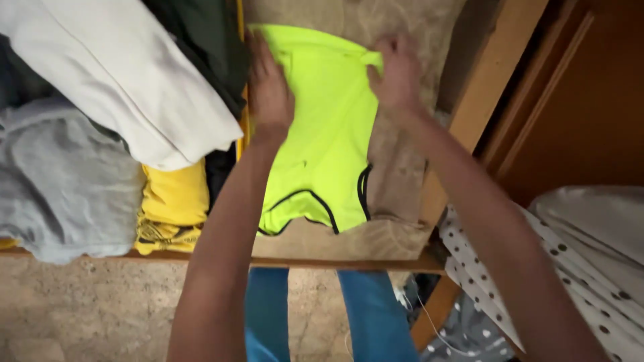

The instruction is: Folding various items of clothing and packing them into a yellow suitcase in a bedroom.

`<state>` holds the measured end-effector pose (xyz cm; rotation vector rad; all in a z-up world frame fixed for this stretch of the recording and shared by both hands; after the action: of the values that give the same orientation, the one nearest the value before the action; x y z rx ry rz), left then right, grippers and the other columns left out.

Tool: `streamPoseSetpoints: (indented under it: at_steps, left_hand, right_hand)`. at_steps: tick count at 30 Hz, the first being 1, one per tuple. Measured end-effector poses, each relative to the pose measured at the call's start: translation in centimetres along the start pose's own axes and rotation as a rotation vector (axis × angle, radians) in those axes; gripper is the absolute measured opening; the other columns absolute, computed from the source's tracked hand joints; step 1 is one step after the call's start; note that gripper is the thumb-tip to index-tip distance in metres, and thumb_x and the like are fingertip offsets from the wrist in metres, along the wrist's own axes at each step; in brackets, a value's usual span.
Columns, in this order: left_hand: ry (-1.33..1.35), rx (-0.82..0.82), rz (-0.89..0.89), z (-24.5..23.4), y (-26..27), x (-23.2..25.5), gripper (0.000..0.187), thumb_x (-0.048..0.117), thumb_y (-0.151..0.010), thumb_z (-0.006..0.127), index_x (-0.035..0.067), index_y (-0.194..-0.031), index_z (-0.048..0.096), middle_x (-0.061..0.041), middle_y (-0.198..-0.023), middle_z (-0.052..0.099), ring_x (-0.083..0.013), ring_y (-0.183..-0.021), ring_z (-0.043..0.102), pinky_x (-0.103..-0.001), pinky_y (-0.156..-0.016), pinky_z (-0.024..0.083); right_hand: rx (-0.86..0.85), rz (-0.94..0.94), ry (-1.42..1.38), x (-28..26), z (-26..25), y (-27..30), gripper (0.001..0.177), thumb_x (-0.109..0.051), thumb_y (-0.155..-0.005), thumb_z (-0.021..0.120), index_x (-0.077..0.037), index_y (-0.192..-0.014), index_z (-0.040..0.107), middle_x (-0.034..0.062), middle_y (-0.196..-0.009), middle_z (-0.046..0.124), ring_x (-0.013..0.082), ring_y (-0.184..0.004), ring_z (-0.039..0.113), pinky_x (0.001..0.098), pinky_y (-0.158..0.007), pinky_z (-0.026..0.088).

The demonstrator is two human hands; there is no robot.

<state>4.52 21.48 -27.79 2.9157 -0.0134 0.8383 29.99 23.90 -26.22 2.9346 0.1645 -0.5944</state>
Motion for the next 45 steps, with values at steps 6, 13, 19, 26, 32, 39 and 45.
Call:
streamPoseSetpoints:
  at_steps: [6,13,19,26,32,39,45]
  left_hand:
    - [0.106,-0.017,-0.209,2.1,-3.1,-0.1,0.071,0.013,-0.104,0.066,0.015,-0.165,0.03,-0.015,-0.15,0.051,-0.0398,-0.132,0.052,-0.047,-0.106,0.047]
    - [0.291,0.103,0.022,-8.4,-3.0,7.7,0.021,0.013,-0.1,0.074,0.006,-0.119,0.069,-0.014,-0.11,0.061,-0.0357,-0.105,0.062,-0.046,-0.089,0.05]
    - [0.449,0.025,0.082,-13.6,4.8,7.9,0.032,0.006,-0.09,0.079,0.002,-0.118,0.067,-0.017,-0.117,0.066,-0.0386,-0.111,0.063,-0.046,-0.096,0.05]
    - [0.58,-0.106,-0.56,-5.5,23.3,-3.3,0.047,0.01,-0.101,0.065,-0.001,-0.144,0.049,-0.021,-0.14,0.058,-0.035,-0.124,0.058,-0.039,-0.101,0.049]
    - [0.309,-0.088,-0.388,-5.9,28.5,-1.7,0.043,0.016,-0.105,0.062,-0.002,-0.143,0.053,-0.022,-0.143,0.058,-0.0347,-0.13,0.056,-0.041,-0.104,0.051]
    - [0.444,0.135,-1.06,1.6,30.6,-10.1,0.065,0.041,-0.1,0.076,-0.013,-0.126,0.052,-0.036,-0.114,0.056,-0.0501,-0.096,0.049,-0.055,-0.079,0.042]
    - [-0.074,0.209,-0.571,-1.4,27.9,-7.5,0.056,0.038,-0.094,0.087,0.0,-0.13,0.067,-0.017,-0.105,0.07,-0.032,-0.094,0.062,-0.043,-0.078,0.051]
  right_hand:
    - [-0.197,0.077,0.02,2.6,-3.5,0.0,0.036,-0.003,-0.083,0.077,-0.008,-0.111,0.055,0.0184,-0.109,0.062,0.0388,-0.09,0.064,0.0509,-0.074,0.052]
    - [0.015,-0.003,-0.152,1.3,-13.0,0.7,0.044,0.002,-0.1,0.069,-0.005,-0.139,0.05,0.0191,-0.102,0.066,0.0354,-0.085,0.066,0.0481,-0.071,0.051]
    - [0.131,-0.151,-0.158,-3.0,-17.0,8.7,0.037,0.001,-0.092,0.071,-0.002,-0.128,0.063,0.0187,-0.118,0.065,0.0377,-0.111,0.064,0.0476,-0.092,0.052]
    - [-0.213,0.128,-0.303,-8.2,-6.2,22.6,0.047,-0.015,-0.083,0.082,-0.012,-0.127,0.066,0.0109,-0.123,0.068,0.0315,-0.11,0.067,0.0424,-0.093,0.056]
    - [0.026,0.411,-0.437,-6.5,-0.8,28.0,0.068,-0.022,-0.09,0.08,-0.003,-0.147,0.047,0.0185,-0.141,0.057,0.0348,-0.127,0.059,0.045,-0.102,0.05]
    - [0.212,0.877,-1.084,1.7,8.4,24.8,0.054,-0.032,-0.083,0.088,0.001,-0.118,0.063,0.0109,-0.104,0.073,0.0184,-0.092,0.069,0.035,-0.079,0.056]
    - [0.438,1.019,-0.617,6.6,10.4,31.3,0.039,-0.032,-0.093,0.089,-0.001,-0.095,0.066,0.0061,-0.077,0.058,0.0133,-0.071,0.05,0.0302,-0.065,0.043]
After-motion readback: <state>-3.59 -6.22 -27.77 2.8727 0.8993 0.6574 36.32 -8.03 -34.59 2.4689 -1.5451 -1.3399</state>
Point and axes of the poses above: each hand's wrist, its own y-axis away from the middle knuckle, its own z-axis out of the palm, x = y × z, the point moved 9 cm from there along -y, towards the middle knuckle
